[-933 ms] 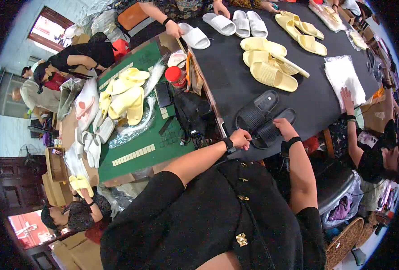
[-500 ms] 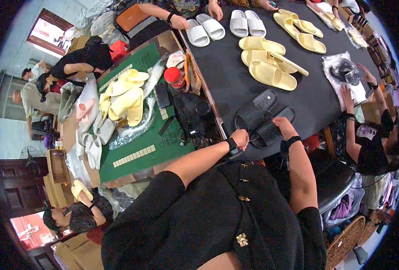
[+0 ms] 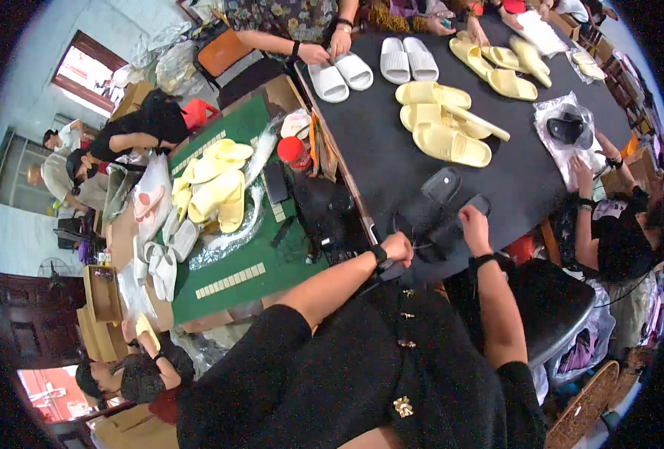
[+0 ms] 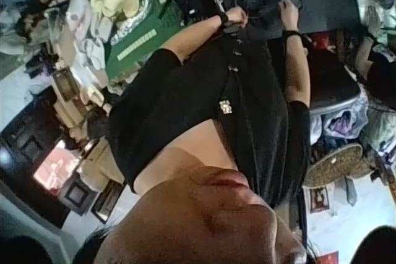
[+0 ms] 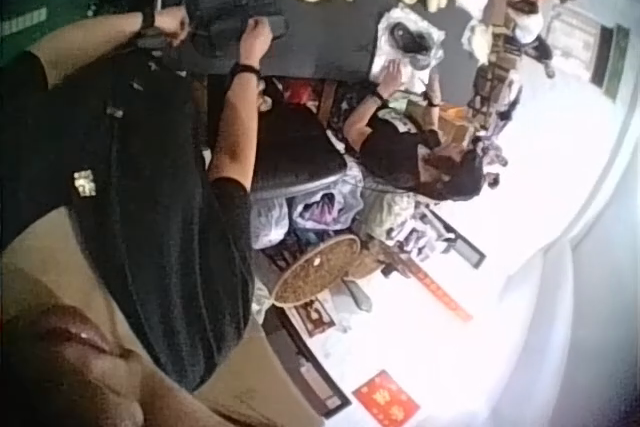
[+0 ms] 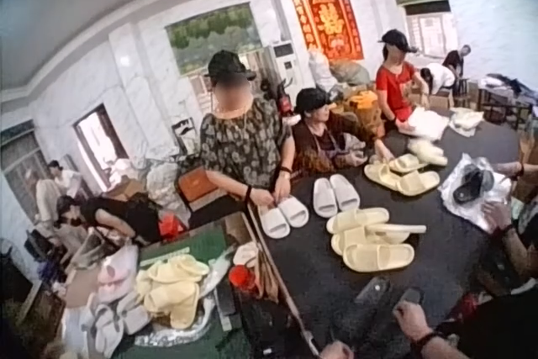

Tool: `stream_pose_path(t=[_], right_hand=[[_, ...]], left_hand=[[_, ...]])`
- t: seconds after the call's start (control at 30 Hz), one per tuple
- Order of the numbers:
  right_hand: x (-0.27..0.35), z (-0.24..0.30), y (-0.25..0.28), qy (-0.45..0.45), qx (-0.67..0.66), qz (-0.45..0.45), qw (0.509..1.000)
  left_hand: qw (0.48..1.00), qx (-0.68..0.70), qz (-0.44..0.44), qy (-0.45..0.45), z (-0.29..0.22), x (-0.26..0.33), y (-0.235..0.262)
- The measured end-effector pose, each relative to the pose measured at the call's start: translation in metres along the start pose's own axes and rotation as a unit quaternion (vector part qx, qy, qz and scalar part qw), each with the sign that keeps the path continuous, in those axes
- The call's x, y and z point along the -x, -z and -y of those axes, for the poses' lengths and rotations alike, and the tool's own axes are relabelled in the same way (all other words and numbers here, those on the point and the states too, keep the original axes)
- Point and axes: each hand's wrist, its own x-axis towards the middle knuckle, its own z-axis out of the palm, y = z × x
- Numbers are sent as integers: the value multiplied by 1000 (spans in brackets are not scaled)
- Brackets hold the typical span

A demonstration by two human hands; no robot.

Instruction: Assembling and inspecting slipper and sandal components at a manufacturing table.

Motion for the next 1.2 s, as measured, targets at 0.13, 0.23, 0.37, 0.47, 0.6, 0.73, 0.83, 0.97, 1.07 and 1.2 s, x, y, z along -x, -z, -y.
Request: stream_pose_path(t=[0.13, 0.23, 0.37, 0.47, 0.6, 0.73, 0.83, 0.97, 1.07, 1.2], right_hand=[[25, 55, 5, 27, 46, 29, 998], [59, 74, -7, 137, -51, 89, 985], [80, 60, -39, 97, -74, 183, 976], [81, 51, -50, 117, -91, 154, 977], [79, 71, -31, 173, -51, 119, 976], [79, 72, -30, 143, -67, 95, 983], [82, 72, -31, 86, -66, 104, 989], [89, 73, -31, -2, -109, 113, 988], [90, 80, -32, -67, -157, 113, 979], [90, 97, -29, -81, -167, 87, 979]], left_hand=[[912, -139, 164, -350, 20, -10, 31], [974, -17, 191, -120, 15, -7, 26], [991, -15, 132, -13, -7, 15, 24], [988, 61, 144, 17, 10, 9, 27], [973, 201, 101, 55, 19, 0, 23], [963, 247, 84, 70, -30, 34, 17], [939, 327, 74, 80, -12, 19, 19], [902, 422, 42, 87, -9, 21, 16], [879, 467, -1, 98, -20, 31, 8], [826, 553, 82, 73, 7, 14, 5]])
